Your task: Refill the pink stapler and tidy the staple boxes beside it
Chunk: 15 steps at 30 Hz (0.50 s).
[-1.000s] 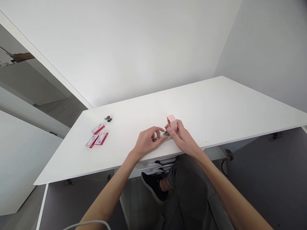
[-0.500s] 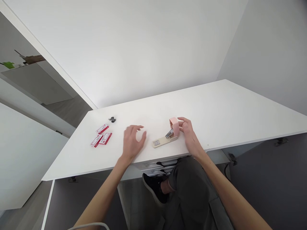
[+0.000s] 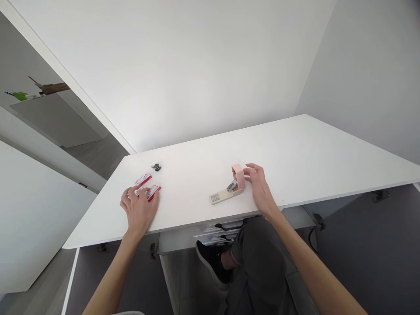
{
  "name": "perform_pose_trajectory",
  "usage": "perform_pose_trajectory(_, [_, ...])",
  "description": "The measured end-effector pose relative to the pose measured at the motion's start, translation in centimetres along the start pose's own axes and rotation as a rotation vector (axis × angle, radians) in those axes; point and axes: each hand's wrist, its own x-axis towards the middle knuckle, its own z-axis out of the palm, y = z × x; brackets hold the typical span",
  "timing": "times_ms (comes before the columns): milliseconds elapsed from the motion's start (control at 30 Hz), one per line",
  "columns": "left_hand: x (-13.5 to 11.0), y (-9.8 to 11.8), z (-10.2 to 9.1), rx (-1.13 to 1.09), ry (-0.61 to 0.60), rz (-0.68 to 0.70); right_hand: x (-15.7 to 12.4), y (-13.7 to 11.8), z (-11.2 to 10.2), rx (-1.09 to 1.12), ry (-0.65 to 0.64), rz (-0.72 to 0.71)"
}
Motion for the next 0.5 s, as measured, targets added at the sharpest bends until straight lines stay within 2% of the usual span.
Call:
perform_pose_trajectory(100, [-0.3,0.8,0.0,-0.072,-0.043,0.079,0.0,-0.7,0.0,0.127,0.053,0.116])
perform_pose_trajectory(167, [-0.5,1.2,0.0,-0.151,-0.094,0.145,-0.5,-1.6,-0.1,0.166,0.134,0.147])
perform_pose_trajectory(267, [-1.0,1.7,-0.3,-0.271,-0.148,0.258,-2.2,-3.1,0.0,0.131,0.334,0.126])
perform_pose_trajectory(333, [-1.5,2.1,-0.6,-0.345,-0.171,0.299,-3.7,-3.9,0.1,0.071,0.403,0.079])
perform_pose_trajectory(433, [-2.4,3.2,-1.1,-0.496,-0.221,0.303,-5.8,-5.2,0.4,-0.041,0.342,-0.081])
perform_pose_trajectory(500, [-2.9,4.3,-1.4,-0.608,-0.264,0.305,-6.5,-6.1,0.9,-0.037,0.158,-0.166])
